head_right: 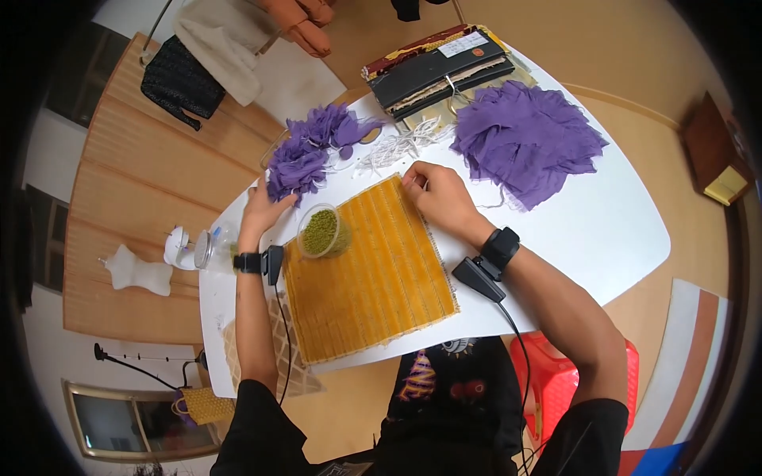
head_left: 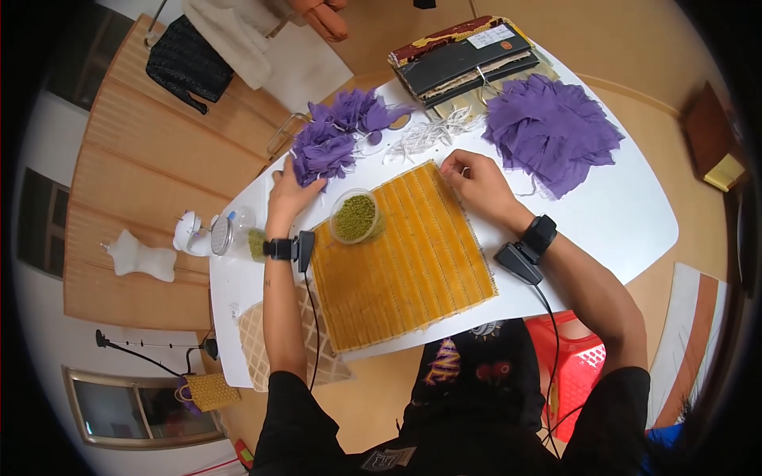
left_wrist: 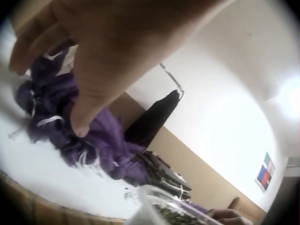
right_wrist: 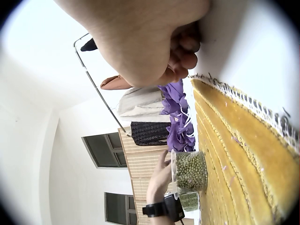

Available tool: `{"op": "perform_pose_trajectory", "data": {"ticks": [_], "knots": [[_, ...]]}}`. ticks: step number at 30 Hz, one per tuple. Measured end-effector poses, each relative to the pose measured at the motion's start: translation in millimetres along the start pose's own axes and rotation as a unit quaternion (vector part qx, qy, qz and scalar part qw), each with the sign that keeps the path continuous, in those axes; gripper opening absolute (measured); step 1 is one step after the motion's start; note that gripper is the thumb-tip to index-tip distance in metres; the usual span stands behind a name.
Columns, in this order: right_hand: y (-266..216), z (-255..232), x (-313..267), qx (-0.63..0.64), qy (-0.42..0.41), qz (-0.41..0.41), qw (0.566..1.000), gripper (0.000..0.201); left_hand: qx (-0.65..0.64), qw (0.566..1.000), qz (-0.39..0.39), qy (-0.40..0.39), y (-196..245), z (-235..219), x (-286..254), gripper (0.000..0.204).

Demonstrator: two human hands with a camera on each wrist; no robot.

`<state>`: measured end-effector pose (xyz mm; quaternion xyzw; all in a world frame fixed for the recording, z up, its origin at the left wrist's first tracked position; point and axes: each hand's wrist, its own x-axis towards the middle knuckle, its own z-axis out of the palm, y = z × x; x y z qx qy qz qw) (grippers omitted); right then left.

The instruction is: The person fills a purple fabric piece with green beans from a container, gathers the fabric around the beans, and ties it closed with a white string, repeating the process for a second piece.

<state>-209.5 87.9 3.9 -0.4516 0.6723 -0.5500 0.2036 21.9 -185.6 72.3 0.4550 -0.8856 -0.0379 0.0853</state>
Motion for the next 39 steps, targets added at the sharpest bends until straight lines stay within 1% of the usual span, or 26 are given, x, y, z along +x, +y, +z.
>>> {"op": "perform_pose_trajectory", "data": {"ticks": [1, 2, 4, 5, 7, 8, 10, 11, 12, 14, 15, 17, 19, 20, 21, 22, 24, 26, 28, 31, 33, 35, 36, 37, 38, 39], "knots": [[-1.6, -0.5, -0.8, 0.006, -0.007, 0.011, 1.0, 0.015, 0.043, 0.997, 0.035, 0.056, 2.2, -5.5, -8.8, 0.088], [-1.8, -0.8, -0.9, 0.002, -0.005, 0.014, 1.0, 0.015, 0.039, 0.997, 0.038, 0.054, 13.8, -14.6, -21.3, 0.088], [-0.4, -0.4, 0.0, 0.031, 0.005, 0.015, 0.999, 0.018, -0.067, 0.989, 0.067, 0.11, 44.2, -33.9, -52.0, 0.061], [1.5, -0.6, 0.5, 0.026, 0.003, 0.018, 0.999, 0.018, -0.072, 0.989, 0.065, 0.108, 51.1, -36.9, -62.9, 0.061], [4.9, -2.1, 4.0, 0.039, 0.026, 0.0, 0.999, 0.019, -0.127, 0.979, 0.125, 0.095, 61.2, -39.3, -81.0, 0.051], [5.0, -5.1, 6.6, 0.034, 0.024, 0.002, 0.999, 0.019, -0.132, 0.979, 0.123, 0.094, 67.1, -39.4, -90.0, 0.051], [2.9, -16.9, 12.7, -0.001, 0.048, -0.008, 0.999, 0.019, -0.171, 0.973, 0.148, 0.055, 75.9, -36.3, -103.9, 0.045], [-2.7, -25.4, 15.1, -0.043, 0.093, -0.039, 0.994, 0.018, -0.161, 0.959, 0.23, 0.039, 69.8, -28.4, -105.7, 0.056], [-8.2, -36.8, 17.9, -0.049, 0.092, -0.036, 0.994, 0.018, -0.168, 0.958, 0.23, 0.036, 69.9, -21.2, -109.6, 0.056], [-16.1, -61.5, 20.4, -0.199, 0.172, -0.06, 0.963, 0.02, -0.094, 0.955, 0.28, 0.006, 72.4, -7.6, -118.6, 0.07], [-19.0, -70.7, 20.2, -0.205, 0.164, -0.062, 0.963, 0.02, -0.092, 0.961, 0.261, -0.023, 72.0, -5.9, -120.3, 0.082], [-19.9, -85.8, 20.5, -0.337, 0.204, 0.023, 0.919, 0.022, -0.094, 0.964, 0.249, -0.014, 64.2, -0.9, -117.3, 0.081], [-6.5, -92.9, 20.1, -0.367, 0.194, 0.017, 0.91, 0.024, -0.092, 0.967, 0.237, -0.006, 57.4, -0.7, -114.3, 0.08], [-1.4, -95.5, 21.0, -0.394, 0.188, 0.014, 0.9, 0.027, -0.126, 0.963, 0.236, -0.023, 56.3, -4.3, -113.9, 0.08], [-0.8, -97.4, 23.3, -0.385, 0.152, 0.053, 0.909, 0.029, -0.161, 0.958, 0.235, -0.039, 54.6, -8.0, -114.4, 0.081], [6.6, -100.8, 24.9, -0.387, 0.147, 0.052, 0.909, 0.029, -0.164, 0.959, 0.23, -0.04, 51.6, -11.0, -115.9, 0.081], [14.2, -101.5, 26.7, -0.39, 0.183, -0.026, 0.902, 0.029, -0.156, 0.959, 0.232, -0.036, 46.3, -15.7, -118.7, 0.082], [11.3, -107.7, 26.4, -0.395, 0.177, -0.024, 0.901, 0.032, -0.163, 0.961, 0.222, -0.031, 33.4, -18.4, -123.0, 0.083], [6.1, -111.7, 23.4, -0.398, 0.143, -0.005, 0.906, 0.034, -0.166, 0.962, 0.217, -0.033, 21.5, -20.9, -128.5, 0.084], [12.2, -114.0, 23.8, -0.417, 0.155, -0.019, 0.895, 0.027, -0.156, 0.973, 0.163, -0.047, 3.7, -22.6, -135.9, 0.088], [14.2, -114.4, 25.8, -0.417, 0.173, -0.033, 0.891, 0.017, -0.159, 0.972, 0.161, -0.069, -6.2, -23.6, -140.5, 0.09], [7.0, -112.9, 25.9, -0.415, 0.198, -0.03, 0.887, 0.016, -0.165, 0.969, 0.158, -0.088, -8.8, -26.2, -145.7, 0.091], [5.3, -111.9, 26.7, -0.415, 0.221, -0.032, 0.882, 0.014, -0.115, 0.977, 0.174, -0.05, -4.7, -32.5, -149.3, 0.088], [9.8, -115.3, 28.7, -0.405, 0.241, -0.065, 0.88, 0.014, -0.066, 0.98, 0.188, -0.012, 0.2, -38.9, -153.2, 0.084], [7.9, -114.6, 27.9, -0.409, 0.238, -0.062, 0.879, 0.014, -0.069, 0.98, 0.188, -0.017, 7.3, -45.8, -158.3, 0.084], [2.3, -113.4, 27.5, -0.382, 0.263, -0.089, 0.882, 0.015, -0.113, 0.971, 0.21, 0.007, 16.2, -52.4, -164.3, 0.076]]}}
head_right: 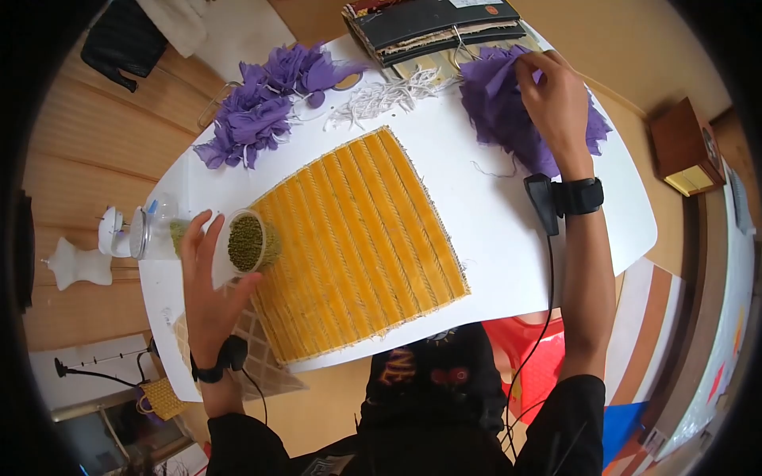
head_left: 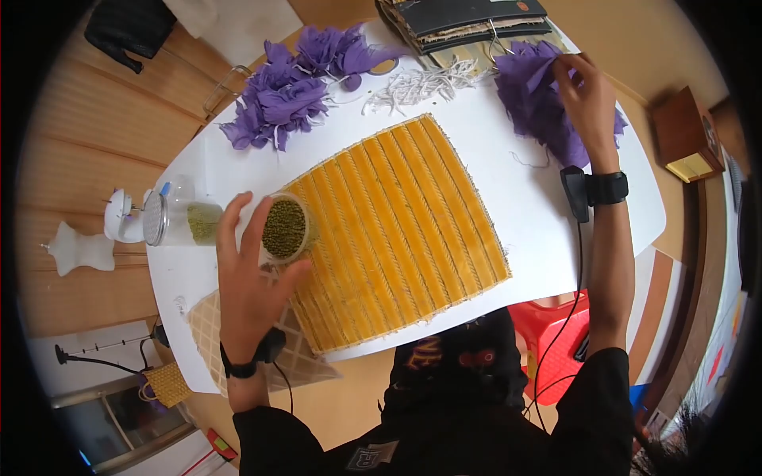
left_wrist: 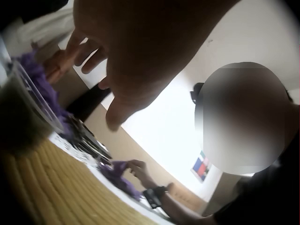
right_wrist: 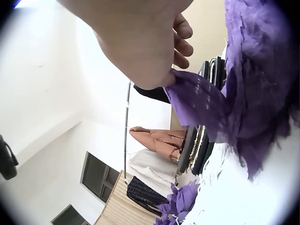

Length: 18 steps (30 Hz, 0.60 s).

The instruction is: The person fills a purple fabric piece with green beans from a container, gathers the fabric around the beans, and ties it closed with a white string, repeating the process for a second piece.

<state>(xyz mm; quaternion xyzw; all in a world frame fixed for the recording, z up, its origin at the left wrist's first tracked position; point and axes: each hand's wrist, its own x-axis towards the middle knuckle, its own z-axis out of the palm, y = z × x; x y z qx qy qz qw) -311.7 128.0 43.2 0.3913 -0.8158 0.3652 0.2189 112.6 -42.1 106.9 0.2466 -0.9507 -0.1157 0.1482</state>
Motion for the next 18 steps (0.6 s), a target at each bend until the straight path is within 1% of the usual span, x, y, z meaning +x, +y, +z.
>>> {"op": "perform_pose_trajectory", "data": {"ticks": [1, 2, 3, 4, 5, 6, 7, 8, 9, 10, 11, 13, 14, 15, 17, 18], "knots": [[-5.2, -2.9, 1.8, 0.03, 0.035, -0.009, 0.999, 0.016, -0.039, 0.998, 0.024, 0.032, 6.6, -0.1, -0.4, 0.067], [-11.1, -5.3, 3.2, 0.025, 0.03, -0.013, 0.999, 0.016, -0.046, 0.998, 0.021, 0.032, 7.6, 3.1, 0.6, 0.067], [-18.4, -8.2, 4.0, 0.053, 0.057, -0.019, 0.997, 0.018, -0.161, 0.978, 0.101, -0.091, 7.9, 6.4, 3.0, 0.058], [-25.8, -11.4, 3.1, 0.082, 0.084, -0.025, 0.993, 0.021, -0.27, 0.922, 0.18, -0.209, 8.8, 10.1, 5.0, 0.049], [-32.8, -15.0, -0.5, 0.075, 0.082, -0.03, 0.993, 0.021, -0.277, 0.921, 0.182, -0.206, 14.4, 17.3, 6.3, 0.049], [-40.3, -19.8, -5.4, 0.162, 0.03, 0.018, 0.986, 0.022, -0.367, 0.87, 0.142, -0.298, 24.1, 28.2, 8.3, 0.043], [-50.0, -25.0, -9.9, 0.246, -0.022, 0.065, 0.967, 0.024, -0.449, 0.8, 0.102, -0.384, 32.0, 38.6, 10.8, 0.038], [-67.1, -31.3, -15.3, 0.345, -0.085, 0.116, 0.928, 0.024, -0.453, 0.8, 0.108, -0.379, 35.7, 47.1, 12.5, 0.038], [-85.6, -34.9, -22.1, 0.439, -0.146, 0.167, 0.871, 0.024, -0.518, 0.735, 0.05, -0.435, 37.4, 55.4, 12.8, 0.039], [-99.6, -33.7, -30.4, 0.496, -0.205, 0.191, 0.822, 0.023, -0.573, 0.658, -0.013, -0.488, 38.4, 63.2, 12.1, 0.04], [-110.2, -30.3, -38.8, 0.55, -0.263, 0.215, 0.763, 0.021, -0.574, 0.656, -0.017, -0.49, 40.6, 72.1, 12.1, 0.04], [-119.0, -18.9, -51.8, 0.619, -0.358, 0.225, 0.662, 0.018, -0.734, 0.55, -0.087, -0.388, 42.5, 92.0, 15.2, 0.045], [-122.7, -17.4, -53.9, 0.639, -0.397, 0.26, 0.605, 0.018, -0.74, 0.552, -0.086, -0.375, 37.5, 101.5, 18.0, 0.051], [-125.6, -15.8, -55.9, 0.637, -0.406, 0.262, 0.601, 0.018, -0.745, 0.548, -0.092, -0.369, 32.9, 109.3, 19.4, 0.051], [-130.1, -11.3, -59.3, 0.621, -0.433, 0.288, 0.587, 0.021, -0.857, 0.364, -0.138, -0.337, 25.7, 121.5, 20.0, 0.055], [-129.7, -8.2, -61.6, 0.615, -0.442, 0.292, 0.584, 0.021, -0.851, 0.372, -0.144, -0.342, 24.2, 122.2, 18.9, 0.06]]}}
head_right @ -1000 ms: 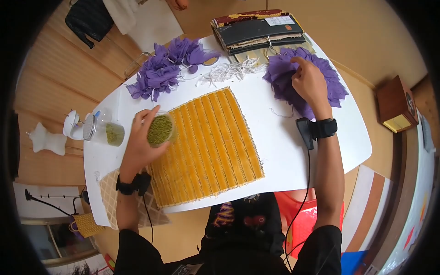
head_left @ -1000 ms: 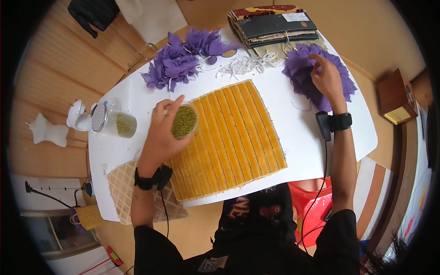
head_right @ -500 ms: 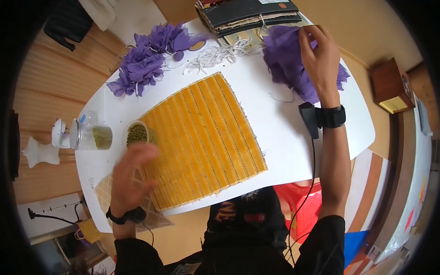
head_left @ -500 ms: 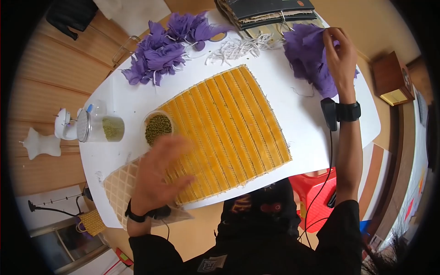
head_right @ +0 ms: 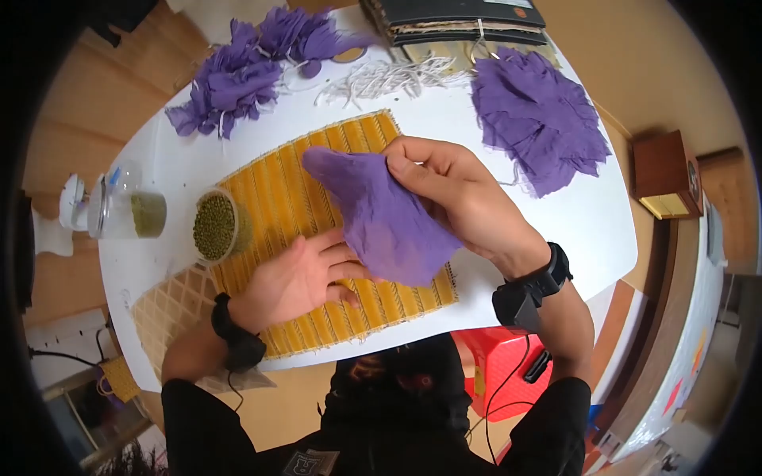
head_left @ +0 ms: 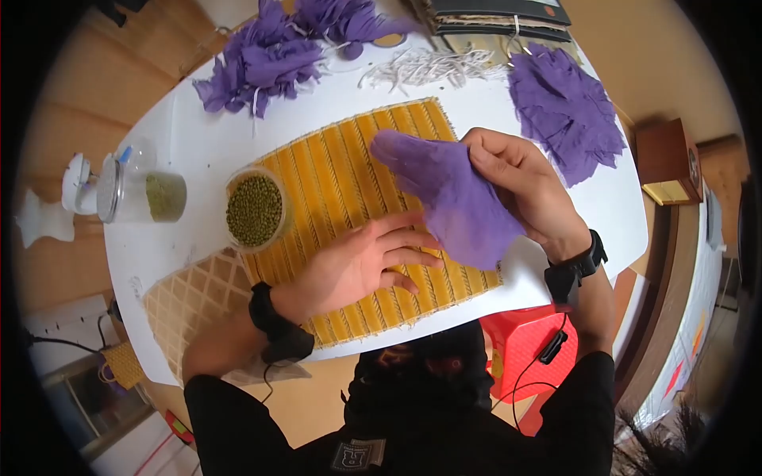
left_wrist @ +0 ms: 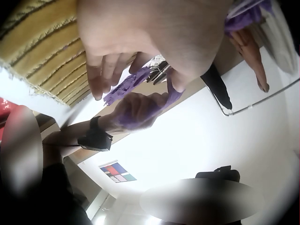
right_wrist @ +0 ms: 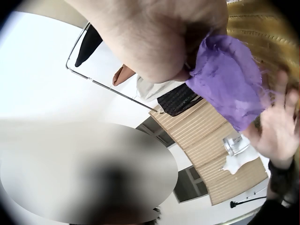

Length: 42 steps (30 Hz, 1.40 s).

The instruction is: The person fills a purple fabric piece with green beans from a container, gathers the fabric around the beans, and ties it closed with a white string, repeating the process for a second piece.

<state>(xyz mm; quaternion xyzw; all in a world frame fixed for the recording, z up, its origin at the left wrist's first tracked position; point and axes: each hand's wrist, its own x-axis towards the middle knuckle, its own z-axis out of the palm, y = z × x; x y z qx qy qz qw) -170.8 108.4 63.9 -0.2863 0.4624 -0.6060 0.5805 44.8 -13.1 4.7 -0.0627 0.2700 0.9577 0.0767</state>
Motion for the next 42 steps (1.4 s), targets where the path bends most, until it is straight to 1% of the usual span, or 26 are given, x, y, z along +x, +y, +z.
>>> {"op": "perform_pose_trajectory", "data": {"ticks": [2, 3, 4, 5, 6, 7, 9, 10, 12, 13, 16, 21, 23, 26, 28, 29, 30, 31, 32, 33, 35, 37, 39, 40, 41, 42], "knots": [[7.0, -2.7, 0.7, -0.077, -0.002, 0.054, 0.996, 0.018, -0.018, 1.0, 0.015, -0.002, -3.0, -2.2, -0.6, 0.057], [6.5, -0.1, 0.1, -0.081, -0.008, 0.067, 0.994, 0.018, -0.024, 0.999, 0.028, -0.007, -4.3, -2.8, -1.7, 0.053], [3.4, 4.3, -1.1, -0.117, -0.052, 0.061, 0.99, 0.018, -0.035, 0.999, 0.038, -0.004, -2.3, -3.5, -2.3, 0.053], [2.2, 8.7, -2.2, -0.151, -0.097, 0.055, 0.982, 0.02, 0.003, 1.0, 0.014, 0.005, 1.0, -4.4, -2.0, 0.053], [4.0, 13.5, -3.4, -0.153, -0.081, 0.05, 0.984, 0.026, 0.041, 0.999, -0.012, 0.014, 1.4, -5.8, -2.7, 0.052], [4.7, 14.9, -3.3, -0.157, -0.086, 0.059, 0.982, 0.026, 0.032, 0.999, -0.005, 0.016, -1.3, -7.1, -4.5, 0.052], [6.4, 13.3, -4.4, -0.139, -0.093, 0.05, 0.985, 0.023, 0.042, 0.999, -0.001, 0.031, -5.6, -8.2, -6.8, 0.029], [7.2, 12.2, -4.3, -0.142, -0.094, 0.053, 0.984, 0.023, 0.038, 0.999, 0.002, 0.03, -6.1, -7.8, -7.0, 0.029], [9.1, 6.7, -1.5, -0.087, -0.08, 0.05, 0.992, 0.022, 0.002, 0.999, 0.006, 0.032, -4.8, -6.3, -6.0, 0.016], [11.3, 1.4, 0.8, -0.09, -0.08, 0.05, 0.991, 0.022, 0.002, 1.0, 0.008, 0.03, -4.6, -6.3, -6.1, 0.016], [17.0, -15.1, 10.1, 0.05, -0.074, -0.012, 0.996, 0.017, 0.021, 0.999, 0.009, 0.022, -4.8, -7.1, -5.1, 0.015], [14.8, -15.2, 9.2, 0.064, -0.085, -0.067, 0.992, 0.02, 0.016, 1.0, -0.001, 0.022, -1.8, -4.6, -4.9, 0.015], [10.0, -10.5, 9.2, 0.04, -0.062, -0.113, 0.991, 0.02, 0.014, 1.0, 0.002, 0.017, -3.0, -5.4, -3.6, 0.016], [2.0, 3.9, 12.2, -0.013, -0.075, -0.15, 0.986, 0.016, 0.013, 1.0, 0.005, 0.014, -5.9, -8.7, -3.8, 0.018], [-6.0, 31.7, 14.1, -0.079, -0.145, -0.154, 0.974, 0.012, 0.016, 1.0, -0.002, 0.011, -5.3, -6.8, -4.1, 0.019], [-9.0, 49.3, 13.5, -0.067, -0.2, -0.105, 0.972, 0.016, 0.024, 0.999, 0.031, 0.015, -6.2, -3.4, -3.3, 0.018], [-7.8, 66.7, 17.2, -0.072, -0.286, -0.1, 0.95, 0.023, 0.032, 0.997, 0.062, 0.02, -7.5, -0.5, -3.7, 0.017], [-13.1, 89.6, 11.1, -0.089, -0.269, -0.082, 0.955, 0.022, 0.033, 0.997, 0.061, 0.022, -7.3, 1.5, -5.1, 0.017], [-16.7, 100.2, 15.1, -0.122, -0.321, -0.111, 0.933, 0.019, 0.047, 0.998, 0.047, 0.018, -5.0, 3.1, -6.0, 0.018], [-24.4, 105.9, 16.7, -0.122, -0.323, -0.112, 0.932, 0.019, 0.06, 0.997, 0.035, 0.015, -1.4, 4.4, -7.0, 0.019], [-39.2, 116.2, 20.7, -0.23, -0.267, -0.182, 0.918, 0.017, 0.083, 0.996, 0.019, 0.01, 6.8, 6.0, -10.2, 0.021], [-47.6, 115.5, 19.9, -0.363, -0.155, -0.216, 0.893, 0.018, 0.102, 0.995, 0.007, 0.003, 11.5, 6.9, -13.8, 0.024], [-58.3, 112.6, 18.9, -0.466, -0.172, -0.22, 0.84, 0.022, 0.108, 0.994, 0.008, 0.0, 4.2, -1.2, -14.5, 0.025], [-60.4, 109.2, 18.2, -0.468, -0.177, -0.218, 0.838, 0.022, 0.02, 1.0, 0.019, -0.015, -8.5, -15.8, -10.0, 0.028], [-61.1, 105.4, 17.7, -0.521, -0.214, -0.217, 0.797, 0.024, -0.068, 0.997, 0.028, -0.031, -11.2, -18.4, -8.4, 0.031], [-59.8, 103.5, 18.2, -0.571, -0.25, -0.215, 0.752, 0.028, -0.07, 0.997, 0.032, -0.031, -13.6, -20.7, -7.2, 0.031]]}}
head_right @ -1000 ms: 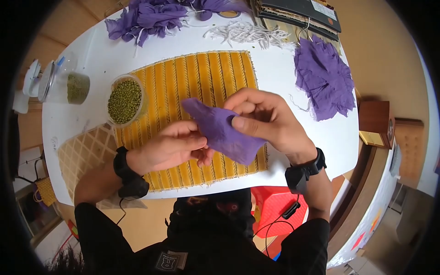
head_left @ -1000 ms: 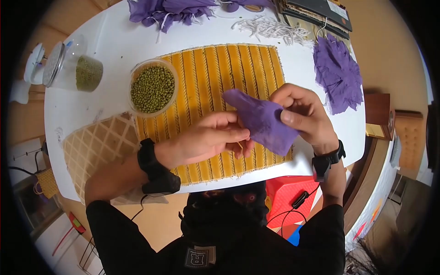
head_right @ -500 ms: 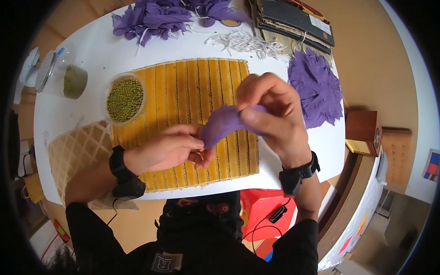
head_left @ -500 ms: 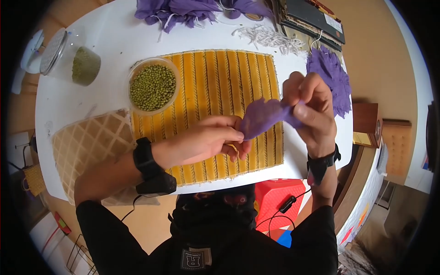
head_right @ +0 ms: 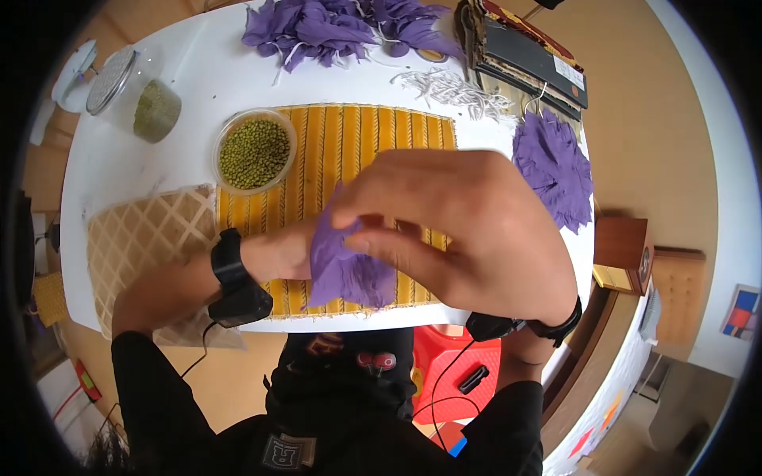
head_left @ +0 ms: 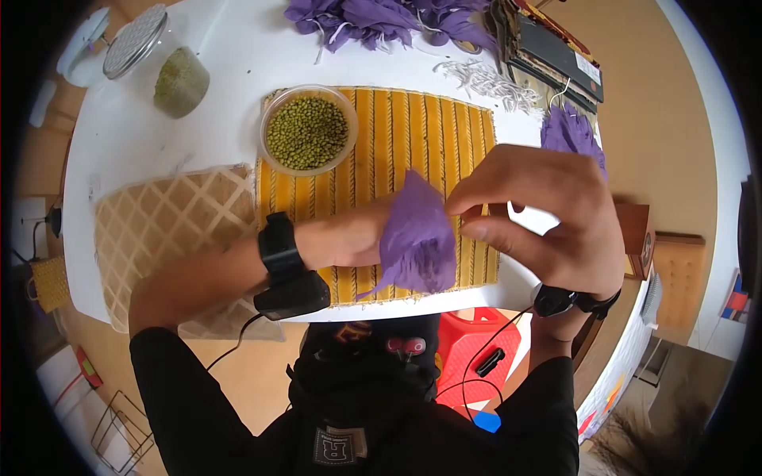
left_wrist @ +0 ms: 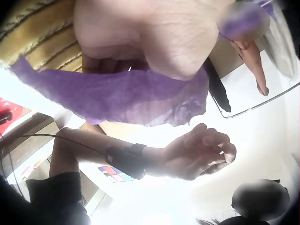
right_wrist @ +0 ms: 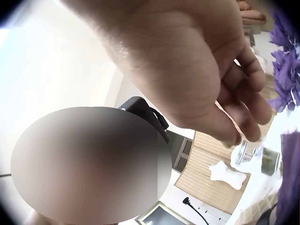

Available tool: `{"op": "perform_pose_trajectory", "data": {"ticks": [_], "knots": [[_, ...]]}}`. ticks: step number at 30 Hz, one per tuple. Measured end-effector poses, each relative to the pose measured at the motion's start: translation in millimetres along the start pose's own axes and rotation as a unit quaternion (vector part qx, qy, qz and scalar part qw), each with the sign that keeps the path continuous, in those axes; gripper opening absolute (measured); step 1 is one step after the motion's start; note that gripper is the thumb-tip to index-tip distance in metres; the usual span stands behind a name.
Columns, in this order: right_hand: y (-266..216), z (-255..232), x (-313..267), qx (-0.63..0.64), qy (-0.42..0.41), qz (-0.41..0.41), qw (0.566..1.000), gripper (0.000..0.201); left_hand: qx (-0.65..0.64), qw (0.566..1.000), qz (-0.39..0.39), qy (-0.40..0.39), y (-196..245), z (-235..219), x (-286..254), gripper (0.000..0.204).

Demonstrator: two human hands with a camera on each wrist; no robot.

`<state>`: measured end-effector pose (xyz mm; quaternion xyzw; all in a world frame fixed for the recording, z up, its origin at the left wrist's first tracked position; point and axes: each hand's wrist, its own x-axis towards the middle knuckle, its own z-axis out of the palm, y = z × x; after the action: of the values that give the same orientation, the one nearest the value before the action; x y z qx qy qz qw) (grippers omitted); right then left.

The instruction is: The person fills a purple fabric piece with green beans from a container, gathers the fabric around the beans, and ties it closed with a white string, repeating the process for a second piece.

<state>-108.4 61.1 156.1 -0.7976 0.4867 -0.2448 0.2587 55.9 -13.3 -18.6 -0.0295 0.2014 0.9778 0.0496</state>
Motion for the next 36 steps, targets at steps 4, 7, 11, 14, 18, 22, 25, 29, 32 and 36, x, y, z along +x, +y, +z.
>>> {"op": "perform_pose_trajectory", "data": {"ticks": [4, 7, 11, 14, 18, 22, 25, 29, 32, 36], "knots": [[-1.4, 20.0, 4.8, -0.073, 0.025, 0.096, 0.992, 0.042, -0.011, 0.999, 0.021, -0.048, 1.9, 1.7, 1.2, 0.032], [9.4, 26.8, 7.5, -0.138, -0.063, 0.092, 0.984, 0.045, -0.011, 1.0, -0.019, -0.013, -0.8, -3.2, 1.1, 0.03], [19.5, 33.8, 12.3, -0.084, -0.072, 0.055, 0.992, 0.023, 0.005, 0.998, -0.021, 0.051, 6.0, 9.7, -1.4, 0.027], [20.9, 30.6, 14.9, -0.08, 0.003, 0.039, 0.996, 0.012, 0.116, 0.993, -0.005, 0.019, 7.6, 7.3, 0.4, 0.028], [15.1, 15.3, 10.1, -0.047, 0.012, 0.026, 0.998, 0.017, -0.036, 0.994, -0.098, 0.015, 4.9, 4.0, 8.5, 0.032], [7.1, 14.2, 9.2, -0.076, 0.095, -0.027, 0.992, 0.017, -0.02, 0.997, -0.002, -0.068, -0.7, -1.1, 13.8, 0.039], [-1.1, 2.3, 3.4, 0.092, -0.023, 0.023, 0.995, 0.017, -0.012, 0.999, -0.018, -0.045, 2.7, 4.5, 10.2, 0.045], [-1.1, 0.6, 4.7, 0.251, -0.097, -0.044, 0.962, 0.013, 0.016, 0.997, -0.052, 0.049, 8.8, 19.3, 9.4, 0.053], [1.0, 5.0, 4.4, 0.15, -0.012, 0.038, 0.988, 0.015, 0.068, 0.995, -0.037, 0.068, 15.0, 31.4, 2.8, 0.054], [4.2, -6.0, 0.2, -0.017, 0.138, 0.213, 0.967, 0.016, 0.023, 0.999, 0.0, 0.024, 7.8, 16.3, 2.9, 0.048]]}}
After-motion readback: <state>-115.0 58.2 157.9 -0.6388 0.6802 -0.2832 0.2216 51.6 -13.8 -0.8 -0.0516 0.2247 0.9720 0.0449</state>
